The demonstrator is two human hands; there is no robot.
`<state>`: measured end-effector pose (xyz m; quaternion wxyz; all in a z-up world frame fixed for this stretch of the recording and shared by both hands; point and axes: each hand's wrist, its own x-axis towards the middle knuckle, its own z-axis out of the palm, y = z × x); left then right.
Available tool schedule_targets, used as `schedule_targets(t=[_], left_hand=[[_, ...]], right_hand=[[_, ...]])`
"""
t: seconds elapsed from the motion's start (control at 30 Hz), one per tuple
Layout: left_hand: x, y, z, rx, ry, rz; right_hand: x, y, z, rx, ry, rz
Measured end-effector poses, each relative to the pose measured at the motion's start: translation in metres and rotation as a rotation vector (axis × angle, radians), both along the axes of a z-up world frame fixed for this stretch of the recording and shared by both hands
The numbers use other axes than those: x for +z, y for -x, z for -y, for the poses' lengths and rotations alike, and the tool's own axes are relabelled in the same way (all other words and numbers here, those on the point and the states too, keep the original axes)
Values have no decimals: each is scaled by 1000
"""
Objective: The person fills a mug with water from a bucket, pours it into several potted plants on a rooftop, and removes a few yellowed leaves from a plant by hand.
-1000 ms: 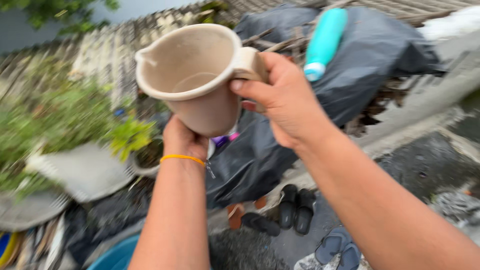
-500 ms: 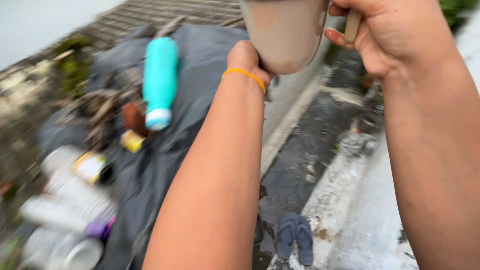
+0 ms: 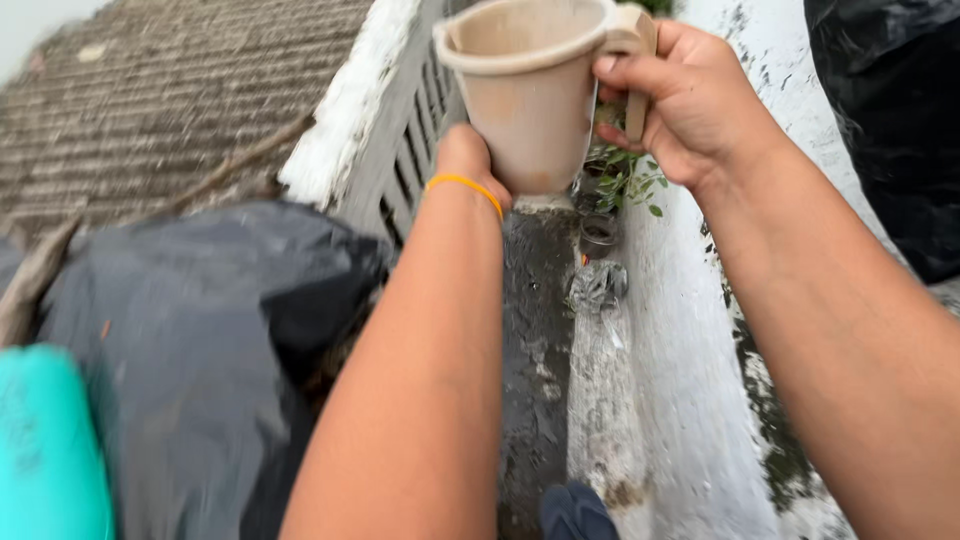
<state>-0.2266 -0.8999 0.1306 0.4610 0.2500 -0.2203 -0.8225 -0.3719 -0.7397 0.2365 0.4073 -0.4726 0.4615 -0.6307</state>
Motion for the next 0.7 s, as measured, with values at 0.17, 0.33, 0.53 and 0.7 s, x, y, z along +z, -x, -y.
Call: schedule_targets(t=[0.17, 0.33, 0.53, 0.7], left_hand=[[3, 28, 30, -47, -142, 132], [11, 47, 52, -264, -115, 38], [5, 77, 121, -280, -130, 153], [-23, 116, 189, -219, -4, -1]], right_hand=[[-14, 21, 31, -104, -48, 4], [-23, 45, 72, -151, -60, 3], [-63, 81, 147, -115, -76, 112], [-86, 119, 224, -183, -129, 94]])
